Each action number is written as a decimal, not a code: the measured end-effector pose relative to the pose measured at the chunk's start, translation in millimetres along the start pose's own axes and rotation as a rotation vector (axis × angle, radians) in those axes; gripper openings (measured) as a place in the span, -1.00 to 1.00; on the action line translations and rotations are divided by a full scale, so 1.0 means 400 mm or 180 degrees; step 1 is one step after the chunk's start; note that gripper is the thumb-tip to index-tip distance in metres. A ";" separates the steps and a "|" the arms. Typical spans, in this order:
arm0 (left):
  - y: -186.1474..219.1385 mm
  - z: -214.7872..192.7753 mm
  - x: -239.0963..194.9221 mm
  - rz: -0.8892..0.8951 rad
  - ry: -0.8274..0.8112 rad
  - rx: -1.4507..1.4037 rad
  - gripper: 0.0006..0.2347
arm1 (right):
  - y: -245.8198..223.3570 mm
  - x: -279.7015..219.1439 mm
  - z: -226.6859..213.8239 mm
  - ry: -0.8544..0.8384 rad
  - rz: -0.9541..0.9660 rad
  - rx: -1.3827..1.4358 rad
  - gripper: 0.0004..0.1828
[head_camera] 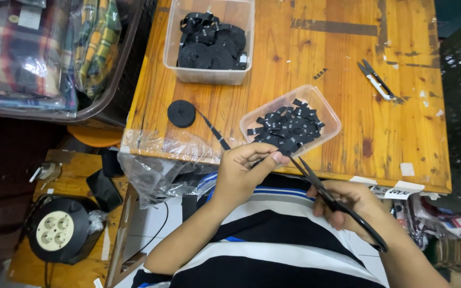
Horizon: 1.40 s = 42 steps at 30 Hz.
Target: Cutting a roll of black fabric strap into small, uniform segments using scissors at a workbench.
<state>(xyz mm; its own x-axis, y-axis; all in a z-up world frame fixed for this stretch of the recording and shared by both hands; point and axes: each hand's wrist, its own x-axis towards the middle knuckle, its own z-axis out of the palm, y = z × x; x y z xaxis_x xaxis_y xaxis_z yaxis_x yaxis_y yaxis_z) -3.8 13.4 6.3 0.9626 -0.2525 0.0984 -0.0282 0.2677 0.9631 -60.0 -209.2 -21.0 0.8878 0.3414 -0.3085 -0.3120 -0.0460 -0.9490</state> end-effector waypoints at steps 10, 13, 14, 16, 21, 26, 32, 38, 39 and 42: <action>-0.007 0.011 0.008 -0.0219 -0.0123 -0.0046 -0.91 | -0.063 0.023 0.019 -0.0044 -0.0280 -0.0660 -0.39; -0.013 0.018 0.017 -0.0146 -0.0193 -0.0061 -0.91 | -0.041 0.027 0.010 -0.0055 -0.0347 -0.0465 -0.41; -0.012 0.023 0.021 -0.0197 -0.0118 -0.0047 -0.91 | -0.027 0.029 0.006 0.0093 -0.0490 -0.0289 -0.42; -0.010 0.031 0.027 -0.0254 -0.0061 -0.0037 -0.91 | -0.011 0.031 -0.004 0.0261 -0.0631 -0.0112 -0.43; -0.011 0.043 0.036 -0.0430 -0.0094 -0.0089 -0.90 | -0.011 0.020 -0.017 0.0423 -0.0494 -0.0239 -0.44; -0.005 0.062 0.047 -0.0349 -0.0168 -0.0002 -0.91 | 0.003 0.012 -0.035 0.0480 -0.0425 -0.0170 -0.43; -0.009 0.075 0.044 -0.0190 -0.0276 -0.0021 -0.92 | 0.009 0.000 -0.044 0.0479 -0.0463 -0.0078 -0.47; -0.011 0.078 0.044 -0.0218 -0.0300 -0.0075 -0.92 | 0.017 0.001 -0.052 0.0460 -0.0458 -0.0123 -0.49; -0.016 0.077 0.044 -0.0239 -0.0289 -0.0130 -0.92 | 0.013 0.003 -0.050 0.0474 -0.0464 -0.0158 -0.50; -0.015 0.079 0.045 -0.0294 -0.0246 -0.0229 -0.92 | -0.011 0.005 -0.040 0.0482 -0.0428 -0.0179 -0.47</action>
<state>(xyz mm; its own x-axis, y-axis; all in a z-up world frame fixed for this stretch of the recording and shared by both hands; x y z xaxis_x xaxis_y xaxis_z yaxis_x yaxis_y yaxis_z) 5.1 -22.1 10.4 0.9365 -0.3493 0.0319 0.0816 0.3053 0.9488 -51.3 -223.2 -18.3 0.9622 0.2033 -0.1811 -0.1716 -0.0633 -0.9831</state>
